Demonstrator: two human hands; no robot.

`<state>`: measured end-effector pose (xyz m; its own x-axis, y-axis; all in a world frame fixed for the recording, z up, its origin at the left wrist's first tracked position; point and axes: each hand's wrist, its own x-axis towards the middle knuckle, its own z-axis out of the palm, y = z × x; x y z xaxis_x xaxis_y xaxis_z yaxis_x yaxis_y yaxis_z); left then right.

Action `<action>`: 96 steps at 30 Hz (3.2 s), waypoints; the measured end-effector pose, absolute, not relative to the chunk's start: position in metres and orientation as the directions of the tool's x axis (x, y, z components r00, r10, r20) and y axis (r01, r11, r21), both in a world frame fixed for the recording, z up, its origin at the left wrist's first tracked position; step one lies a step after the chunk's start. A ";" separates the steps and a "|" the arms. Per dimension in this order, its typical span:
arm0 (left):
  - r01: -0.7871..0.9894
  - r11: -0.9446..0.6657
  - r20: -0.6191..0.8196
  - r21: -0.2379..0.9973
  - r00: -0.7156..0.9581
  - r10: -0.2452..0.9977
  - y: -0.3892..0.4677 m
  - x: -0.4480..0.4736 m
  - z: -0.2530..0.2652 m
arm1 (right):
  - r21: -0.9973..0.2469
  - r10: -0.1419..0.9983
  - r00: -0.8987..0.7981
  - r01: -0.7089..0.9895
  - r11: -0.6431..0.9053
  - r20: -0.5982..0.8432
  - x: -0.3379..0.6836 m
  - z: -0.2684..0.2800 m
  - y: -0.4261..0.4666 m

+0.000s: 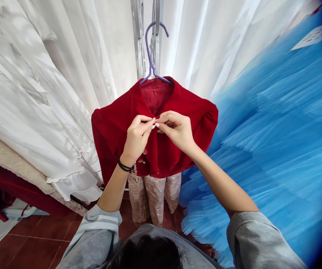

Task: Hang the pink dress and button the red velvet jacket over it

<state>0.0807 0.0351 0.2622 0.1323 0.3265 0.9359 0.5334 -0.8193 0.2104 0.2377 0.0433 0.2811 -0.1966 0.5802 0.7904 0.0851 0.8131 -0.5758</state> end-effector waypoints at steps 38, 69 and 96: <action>0.463 -0.772 0.882 0.436 -0.049 0.469 0.037 0.098 0.254 | -0.057 0.485 -0.691 0.543 0.838 0.536 0.262 0.322 0.040; 0.411 -0.753 0.833 0.514 -0.028 0.553 0.044 0.095 0.254 | -0.340 0.554 -0.392 0.495 0.800 0.734 0.261 0.289 0.040; 0.333 -0.703 0.769 0.629 -0.131 0.626 0.033 0.097 0.254 | -0.285 0.338 -0.027 0.476 0.832 0.941 0.223 0.252 0.037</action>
<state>0.0973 0.0333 0.2542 -0.1313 0.6258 0.7689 0.3329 -0.7027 0.6288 0.2231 0.0372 0.2523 -0.0272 0.3380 0.9408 0.4761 0.8319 -0.2851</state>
